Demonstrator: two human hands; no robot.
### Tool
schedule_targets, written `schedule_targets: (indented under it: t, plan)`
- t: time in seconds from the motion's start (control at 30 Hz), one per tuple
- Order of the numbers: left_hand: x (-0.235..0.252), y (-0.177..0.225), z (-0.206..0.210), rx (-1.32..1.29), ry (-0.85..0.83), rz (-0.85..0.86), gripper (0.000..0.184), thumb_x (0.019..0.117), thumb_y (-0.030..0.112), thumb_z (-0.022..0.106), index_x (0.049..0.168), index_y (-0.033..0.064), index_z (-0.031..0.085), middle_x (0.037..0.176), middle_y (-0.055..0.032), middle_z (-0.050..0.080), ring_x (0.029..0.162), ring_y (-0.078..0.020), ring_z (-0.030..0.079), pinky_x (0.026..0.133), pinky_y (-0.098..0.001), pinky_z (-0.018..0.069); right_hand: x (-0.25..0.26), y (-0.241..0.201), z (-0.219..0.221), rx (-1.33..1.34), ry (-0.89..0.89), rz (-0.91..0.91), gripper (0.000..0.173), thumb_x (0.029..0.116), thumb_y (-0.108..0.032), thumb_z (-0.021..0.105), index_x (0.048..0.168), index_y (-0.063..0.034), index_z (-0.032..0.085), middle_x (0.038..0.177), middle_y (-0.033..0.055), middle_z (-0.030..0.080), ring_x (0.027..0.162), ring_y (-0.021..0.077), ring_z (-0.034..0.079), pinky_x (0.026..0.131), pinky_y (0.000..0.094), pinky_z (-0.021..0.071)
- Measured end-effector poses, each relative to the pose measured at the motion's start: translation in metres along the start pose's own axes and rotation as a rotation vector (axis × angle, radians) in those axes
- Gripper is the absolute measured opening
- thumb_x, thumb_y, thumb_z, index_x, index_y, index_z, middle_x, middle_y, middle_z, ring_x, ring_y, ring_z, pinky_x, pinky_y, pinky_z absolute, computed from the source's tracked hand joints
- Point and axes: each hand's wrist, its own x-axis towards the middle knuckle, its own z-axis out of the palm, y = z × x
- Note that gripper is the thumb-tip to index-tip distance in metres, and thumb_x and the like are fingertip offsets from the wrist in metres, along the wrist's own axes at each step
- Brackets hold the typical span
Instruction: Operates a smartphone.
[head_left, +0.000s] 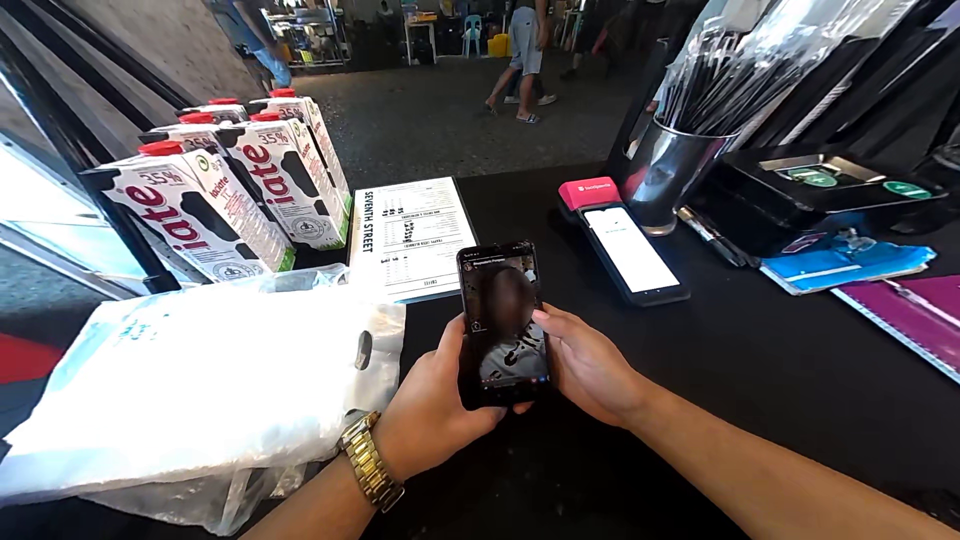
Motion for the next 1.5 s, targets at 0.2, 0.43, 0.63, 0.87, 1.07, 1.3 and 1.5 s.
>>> schedule_targets:
  t: [0.2,0.43,0.63,0.87,1.07,1.3,1.5]
  plan:
    - [-0.0009,0.0,0.0012,0.017,0.024,0.007,0.102,0.0716,0.028,0.09,0.154,0.011,0.032,0.122,0.0023,0.07,0.115,-0.0049,0.066,0.101,-0.0297,0.0576,0.0003,0.0012,0.0005,-0.019,0.01,-0.02,0.051,0.1016,-0.047,0.044,0.139,-0.0132,0.054,0.122,0.0136,0.068,0.108,0.0261,0.07,0.082,0.0456,0.0627]
    - [0.0001,-0.0027,0.0025,0.027,0.03,0.018,0.103,0.0709,0.029,0.09,0.152,0.007,0.032,0.122,0.0014,0.07,0.115,-0.0043,0.066,0.1,-0.0276,0.0576,0.0006,-0.0017,0.0009,-0.005,-0.003,-0.013,0.051,0.1013,-0.04,0.044,0.141,-0.0091,0.05,0.125,0.0117,0.067,0.114,0.0235,0.067,0.088,0.0447,0.0611]
    - [-0.0003,-0.0055,0.0033,0.003,0.036,0.03,0.105,0.0695,0.027,0.09,0.153,0.0049,0.031,0.124,0.0004,0.07,0.115,-0.0049,0.066,0.1,-0.0281,0.0579,0.0006,-0.0019,0.0026,0.013,-0.014,0.002,0.048,0.102,-0.036,0.041,0.14,-0.0086,0.049,0.124,0.0112,0.067,0.112,0.0234,0.068,0.084,0.0437,0.0621]
    - [-0.0018,-0.0084,0.005,0.015,0.055,0.07,0.105,0.0694,0.028,0.091,0.152,0.0015,0.031,0.122,-0.0012,0.07,0.113,-0.0053,0.067,0.098,-0.0276,0.0585,0.0008,0.0005,0.0016,0.013,-0.016,-0.006,0.047,0.1028,-0.034,0.039,0.14,-0.007,0.049,0.125,0.0111,0.067,0.114,0.0226,0.067,0.089,0.0434,0.0608]
    - [-0.0015,-0.0078,0.0036,0.026,0.041,0.044,0.104,0.069,0.028,0.091,0.151,0.0033,0.033,0.123,-0.0005,0.07,0.115,-0.0053,0.067,0.099,-0.0282,0.0582,0.0022,0.0032,0.0031,0.031,-0.009,-0.037,0.048,0.1024,-0.033,0.039,0.141,-0.0057,0.049,0.127,0.0116,0.066,0.117,0.0221,0.066,0.094,0.0428,0.0587]
    - [-0.0018,-0.001,-0.0005,0.05,0.004,-0.016,0.102,0.0703,0.03,0.091,0.152,0.0089,0.033,0.123,0.0008,0.069,0.116,-0.0054,0.066,0.101,-0.0293,0.0569,0.0026,0.0064,0.0047,0.02,0.027,-0.013,0.05,0.1017,-0.04,0.041,0.14,-0.0097,0.052,0.125,0.0133,0.067,0.113,0.0244,0.067,0.089,0.0442,0.0601]
    - [-0.002,-0.0021,-0.0016,0.057,0.003,-0.004,0.103,0.0705,0.03,0.09,0.152,0.0077,0.032,0.123,0.0006,0.069,0.117,-0.0049,0.065,0.102,-0.0289,0.0562,0.002,0.0045,0.0061,0.018,0.029,0.006,0.049,0.1021,-0.04,0.038,0.141,-0.0118,0.051,0.124,0.0139,0.067,0.11,0.0265,0.069,0.08,0.0454,0.0625]
